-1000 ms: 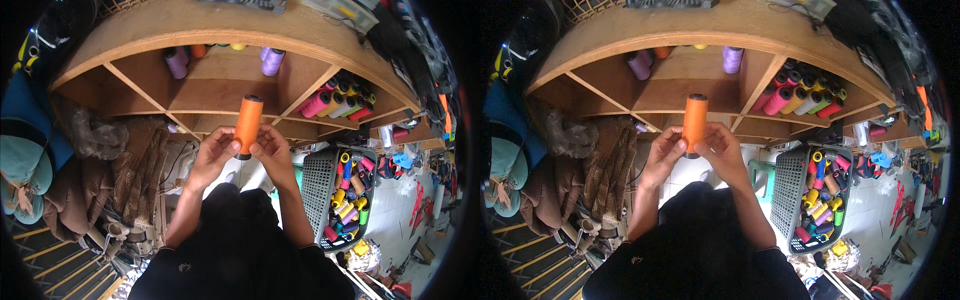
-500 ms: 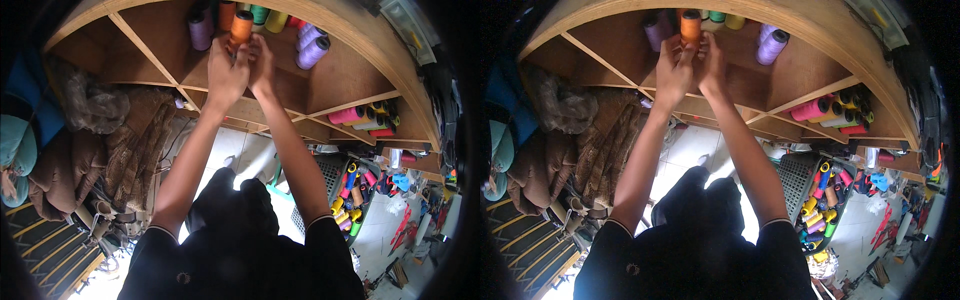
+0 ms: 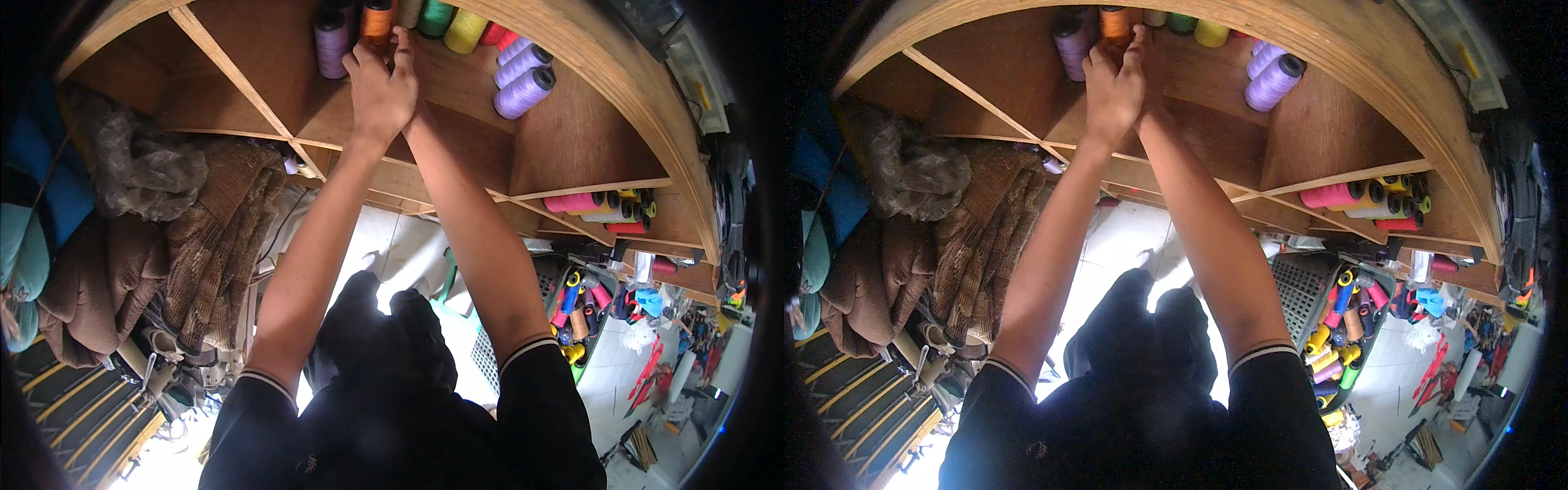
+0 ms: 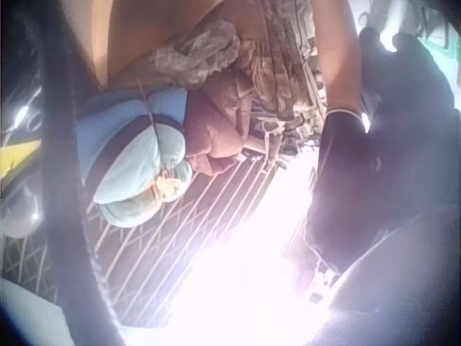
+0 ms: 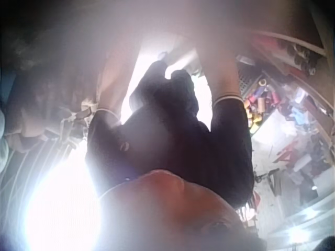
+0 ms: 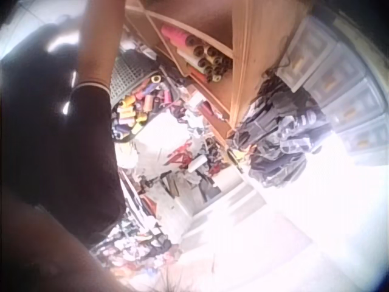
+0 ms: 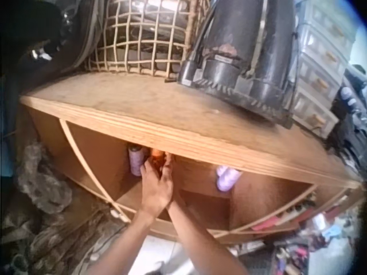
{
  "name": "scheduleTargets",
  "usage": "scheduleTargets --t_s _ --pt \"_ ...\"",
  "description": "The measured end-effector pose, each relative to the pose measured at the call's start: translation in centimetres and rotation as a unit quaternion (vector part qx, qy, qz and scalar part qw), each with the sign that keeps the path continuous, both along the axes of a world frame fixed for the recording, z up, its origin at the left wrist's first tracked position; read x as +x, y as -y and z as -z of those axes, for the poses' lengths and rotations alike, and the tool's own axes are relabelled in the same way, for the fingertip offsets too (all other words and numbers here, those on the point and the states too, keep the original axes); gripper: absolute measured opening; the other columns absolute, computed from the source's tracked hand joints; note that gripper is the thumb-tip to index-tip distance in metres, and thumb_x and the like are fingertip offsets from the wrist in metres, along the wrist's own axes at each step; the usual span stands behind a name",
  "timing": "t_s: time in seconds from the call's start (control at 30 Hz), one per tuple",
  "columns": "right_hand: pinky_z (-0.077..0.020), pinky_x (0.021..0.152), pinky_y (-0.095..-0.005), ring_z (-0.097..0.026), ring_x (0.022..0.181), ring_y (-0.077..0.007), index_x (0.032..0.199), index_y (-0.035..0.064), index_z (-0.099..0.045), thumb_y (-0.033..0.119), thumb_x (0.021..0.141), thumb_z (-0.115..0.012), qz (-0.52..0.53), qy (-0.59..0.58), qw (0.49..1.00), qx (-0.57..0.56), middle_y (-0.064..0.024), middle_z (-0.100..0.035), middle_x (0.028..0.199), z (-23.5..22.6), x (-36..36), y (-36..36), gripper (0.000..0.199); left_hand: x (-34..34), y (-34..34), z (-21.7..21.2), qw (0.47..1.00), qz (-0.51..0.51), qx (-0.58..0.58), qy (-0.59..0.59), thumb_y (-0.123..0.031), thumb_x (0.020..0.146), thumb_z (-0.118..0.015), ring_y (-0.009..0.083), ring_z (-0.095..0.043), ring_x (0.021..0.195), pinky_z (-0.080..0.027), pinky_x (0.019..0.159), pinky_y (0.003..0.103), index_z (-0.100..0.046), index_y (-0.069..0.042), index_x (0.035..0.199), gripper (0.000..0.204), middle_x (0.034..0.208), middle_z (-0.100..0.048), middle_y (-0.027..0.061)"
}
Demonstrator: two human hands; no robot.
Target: The person picks up thread spools from a basket and places them onto a wooden shelf. They handle spools of various colors, including green, yellow, pink, orange, purple, and white, arranging them in rows on the shelf.
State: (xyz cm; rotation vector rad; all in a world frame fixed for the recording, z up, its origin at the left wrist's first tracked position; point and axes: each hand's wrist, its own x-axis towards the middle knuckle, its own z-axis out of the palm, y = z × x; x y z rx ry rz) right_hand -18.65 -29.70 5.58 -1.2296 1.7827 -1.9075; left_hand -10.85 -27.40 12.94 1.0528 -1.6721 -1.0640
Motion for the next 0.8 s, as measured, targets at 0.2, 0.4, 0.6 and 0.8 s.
scheduleTargets --t_s 0.2,0.4,0.6,0.8 --pt "-0.0462 0.084 -0.0357 -0.058 0.096 -0.0218 0.117 0.0019 -0.048 0.021 0.094 -0.046 0.004 0.004 1.0 -0.027 -0.0146 -0.057 0.105 0.9 -0.1 0.9 0.031 0.0 0.1 0.4 1.0 -0.007 -0.006 -0.006 -0.037 0.091 -0.055 0.0421 -0.049 0.108 -0.041 0.096 0.044 -0.045 0.009 0.118 0.054 0.116 -0.048 0.0316" --pt "-0.0453 0.086 -0.0363 -0.057 0.097 -0.0227 0.118 0.0014 -0.047 0.023 0.094 -0.045 0.009 0.007 0.999 -0.053 -0.0157 -0.056 0.106 2.0 0.4 1.4 0.033 0.1 0.8 1.5 1.0 0.01 -0.005 -0.02 -0.036 0.09 -0.057 0.0436 -0.05 0.11 -0.041 0.096 0.046 -0.046 0.008 0.119 0.054 0.117 -0.049 0.0313" --pt "-0.0444 0.087 -0.0369 -0.056 0.099 -0.0235 0.119 0.001 -0.046 0.024 0.094 -0.044 0.016 0.002 0.996 -0.09 -0.0167 -0.055 0.108 2.4 0.2 1.8 0.034 0.3 0.6 1.9 1.0 -0.002 -0.004 -0.006 -0.037 0.09 -0.057 0.0389 -0.056 0.11 -0.042 0.096 0.041 -0.052 0.004 0.121 0.052 0.114 -0.059 0.0266" --pt "-0.0426 0.091 -0.0355 -0.053 0.101 -0.0237 0.124 0.0007 -0.043 0.027 0.095 -0.042 0.048 -0.033 0.996 -0.069 -0.0156 -0.052 0.109 0.8 -0.7 1.6 0.039 -0.1 0.5 2.2 0.999 -0.028 -0.015 -0.001 -0.04 0.092 -0.056 0.0332 -0.059 0.111 -0.041 0.097 0.037 -0.055 0.002 0.121 0.051 0.114 -0.063 0.0227"
